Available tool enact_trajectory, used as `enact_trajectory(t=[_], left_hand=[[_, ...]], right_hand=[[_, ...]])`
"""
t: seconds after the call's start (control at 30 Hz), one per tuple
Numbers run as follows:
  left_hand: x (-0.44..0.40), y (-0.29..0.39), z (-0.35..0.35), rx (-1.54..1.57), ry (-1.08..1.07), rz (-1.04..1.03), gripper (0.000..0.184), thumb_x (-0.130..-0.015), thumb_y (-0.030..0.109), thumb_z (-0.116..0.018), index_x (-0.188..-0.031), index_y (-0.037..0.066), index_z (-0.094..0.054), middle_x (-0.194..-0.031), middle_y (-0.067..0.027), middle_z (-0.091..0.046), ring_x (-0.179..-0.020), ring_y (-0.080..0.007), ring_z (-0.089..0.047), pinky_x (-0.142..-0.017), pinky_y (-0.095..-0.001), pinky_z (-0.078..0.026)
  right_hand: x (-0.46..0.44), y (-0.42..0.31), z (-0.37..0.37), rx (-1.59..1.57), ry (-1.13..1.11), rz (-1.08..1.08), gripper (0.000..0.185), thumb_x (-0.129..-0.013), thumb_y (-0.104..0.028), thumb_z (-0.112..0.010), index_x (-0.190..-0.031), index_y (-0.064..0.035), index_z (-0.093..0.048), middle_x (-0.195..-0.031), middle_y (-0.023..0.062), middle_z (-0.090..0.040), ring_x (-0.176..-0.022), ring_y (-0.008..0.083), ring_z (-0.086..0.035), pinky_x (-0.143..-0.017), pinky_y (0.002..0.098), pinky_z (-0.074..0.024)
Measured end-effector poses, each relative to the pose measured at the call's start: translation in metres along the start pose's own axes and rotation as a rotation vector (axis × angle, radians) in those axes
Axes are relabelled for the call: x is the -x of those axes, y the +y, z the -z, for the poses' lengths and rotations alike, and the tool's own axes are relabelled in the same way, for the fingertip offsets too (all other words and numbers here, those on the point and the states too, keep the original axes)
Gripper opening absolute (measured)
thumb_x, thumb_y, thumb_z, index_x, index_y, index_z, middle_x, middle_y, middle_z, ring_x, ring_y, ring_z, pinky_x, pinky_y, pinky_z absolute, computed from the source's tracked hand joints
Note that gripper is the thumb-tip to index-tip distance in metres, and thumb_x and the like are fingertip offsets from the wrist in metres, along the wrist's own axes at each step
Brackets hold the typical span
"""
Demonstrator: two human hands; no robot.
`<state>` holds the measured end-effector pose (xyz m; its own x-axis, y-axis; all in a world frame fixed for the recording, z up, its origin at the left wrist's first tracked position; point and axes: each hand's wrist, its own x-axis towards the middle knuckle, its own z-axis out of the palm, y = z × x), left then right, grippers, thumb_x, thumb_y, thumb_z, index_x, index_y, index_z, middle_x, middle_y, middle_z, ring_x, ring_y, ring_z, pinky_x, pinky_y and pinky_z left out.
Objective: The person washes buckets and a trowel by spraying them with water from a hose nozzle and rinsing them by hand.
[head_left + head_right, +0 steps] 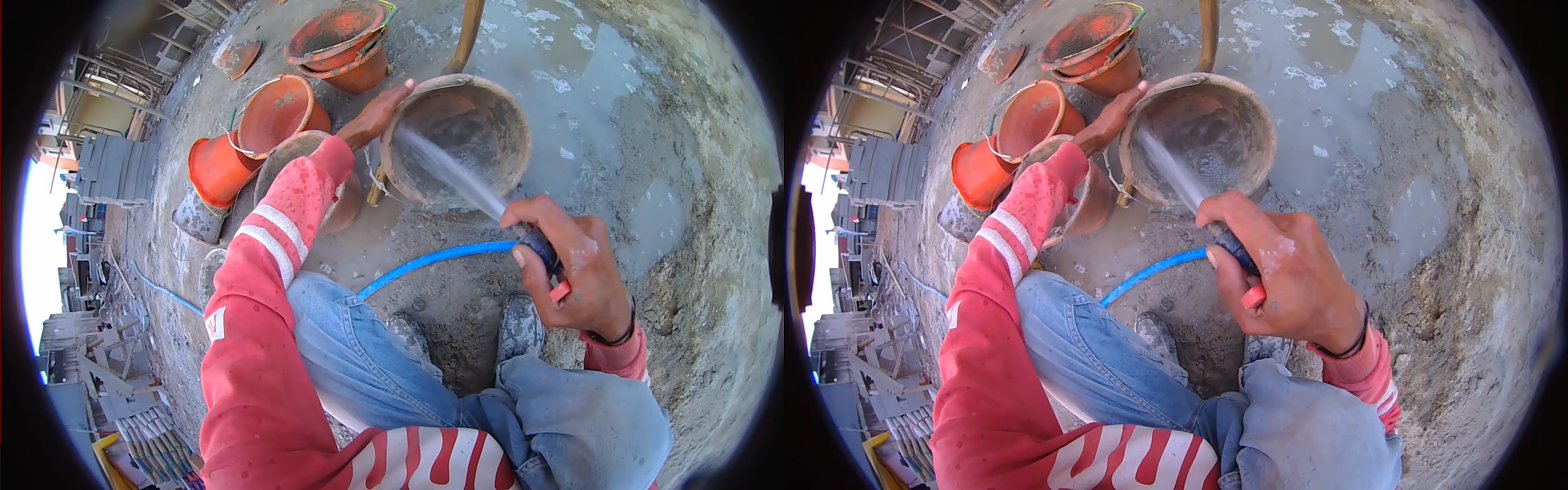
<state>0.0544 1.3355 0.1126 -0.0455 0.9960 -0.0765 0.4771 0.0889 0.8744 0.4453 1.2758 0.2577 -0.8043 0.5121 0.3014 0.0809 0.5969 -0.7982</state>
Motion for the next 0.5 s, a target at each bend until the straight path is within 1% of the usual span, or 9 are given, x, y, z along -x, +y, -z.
enact_trajectory(t=[0.07,0.1,0.2,0.27,0.3,0.37,0.4,0.47,0.5], left_hand=[[0.001,0.000,-0.002,0.242,-0.004,0.188,0.068,-0.108,0.058,-0.034,-0.145,0.005,-0.055,-0.143,-0.0131,-0.057,-0.130,-0.0218,-0.053,-0.113,-0.0345,-0.037],[0.001,0.000,-0.002,0.238,-0.001,0.186,0.068,-0.108,0.058,-0.034,-0.145,0.005,-0.055,-0.143,-0.0131,-0.057,-0.130,-0.0218,-0.053,-0.113,-0.0345,-0.037],[0.005,0.010,-0.008,0.316,-0.082,0.179,0.059,-0.108,0.050,-0.043,-0.149,0.008,-0.051,-0.145,-0.0121,-0.056,-0.132,-0.0224,-0.052,-0.114,-0.0348,-0.037],[0.013,0.032,-0.019,-0.003,0.044,-0.173,0.055,-0.104,0.037,-0.056,-0.152,0.012,-0.047,-0.146,-0.0123,-0.056,-0.132,-0.0256,-0.055,-0.113,-0.0364,-0.040],[0.010,0.032,-0.019,-0.005,0.045,-0.175,0.055,-0.104,0.037,-0.056,-0.152,0.012,-0.047,-0.146,-0.0123,-0.056,-0.132,-0.0256,-0.055,-0.113,-0.0364,-0.040],[0.002,0.031,-0.018,-0.327,-0.060,-0.304,0.070,-0.094,0.032,-0.070,-0.154,0.013,-0.041,-0.147,-0.0117,-0.056,-0.132,-0.0237,-0.055,-0.111,-0.0370,-0.043],[-0.001,0.030,-0.021,-0.327,-0.058,-0.307,0.070,-0.094,0.032,-0.070,-0.154,0.013,-0.041,-0.147,-0.0117,-0.056,-0.132,-0.0237,-0.055,-0.111,-0.0370,-0.043],[-0.003,0.043,-0.033,-0.362,-0.009,-0.519,0.057,-0.091,0.029,-0.070,-0.143,0.012,-0.054,-0.132,-0.0187,-0.064,-0.120,-0.0372,-0.063,-0.101,-0.0435,-0.050],[-0.004,0.051,-0.038,-0.365,-0.004,-0.521,0.057,-0.091,0.029,-0.070,-0.143,0.012,-0.054,-0.132,-0.0187,-0.064,-0.120,-0.0372,-0.063,-0.101,-0.0435,-0.050]], right_hand=[[-0.004,0.000,0.000,0.013,0.018,0.009,0.028,-0.082,0.002,-0.063,-0.108,-0.0060,-0.057,-0.061,0.0127,-0.053,-0.053,0.0374,-0.058,-0.052,0.0426,-0.0440],[-0.007,0.000,-0.001,0.026,0.036,0.016,0.028,-0.082,0.002,-0.063,-0.109,-0.0061,-0.057,-0.060,0.0125,-0.052,-0.052,0.0374,-0.057,-0.051,0.0424,-0.0436],[-0.021,0.010,-0.013,0.037,0.118,0.135,0.027,-0.084,0.002,-0.064,-0.108,-0.0060,-0.055,-0.059,0.0131,-0.051,-0.051,0.0379,-0.056,-0.050,0.0429,-0.0421],[-0.033,0.012,-0.013,0.053,0.091,0.107,0.026,-0.084,0.001,-0.064,-0.108,-0.0055,-0.055,-0.059,0.0139,-0.051,-0.051,0.0388,-0.056,-0.050,0.0440,-0.0415],[-0.038,0.013,-0.013,0.070,0.064,0.075,0.025,-0.085,0.001,-0.063,-0.108,-0.0051,-0.054,-0.059,0.0148,-0.050,-0.051,0.0397,-0.056,-0.050,0.0452,-0.0410],[-0.045,0.016,-0.015,0.059,0.080,0.068,0.024,-0.086,0.001,-0.063,-0.107,-0.0046,-0.054,-0.059,0.0158,-0.051,-0.052,0.0409,-0.056,-0.050,0.0466,-0.0408],[-0.049,0.019,-0.017,0.048,0.093,0.059,0.022,-0.087,0.000,-0.063,-0.106,-0.0041,-0.053,-0.058,0.0168,-0.051,-0.053,0.0421,-0.056,-0.050,0.0479,-0.0406],[-0.056,0.027,-0.025,0.064,0.174,0.117,0.020,-0.088,0.001,-0.062,-0.106,-0.0048,-0.056,-0.059,0.0153,-0.049,-0.051,0.0391,-0.055,-0.050,0.0438,-0.0394],[-0.059,0.031,-0.029,0.075,0.255,0.176,0.019,-0.089,0.001,-0.062,-0.106,-0.0056,-0.058,-0.059,0.0138,-0.048,-0.049,0.0361,-0.053,-0.049,0.0396,-0.0382]])
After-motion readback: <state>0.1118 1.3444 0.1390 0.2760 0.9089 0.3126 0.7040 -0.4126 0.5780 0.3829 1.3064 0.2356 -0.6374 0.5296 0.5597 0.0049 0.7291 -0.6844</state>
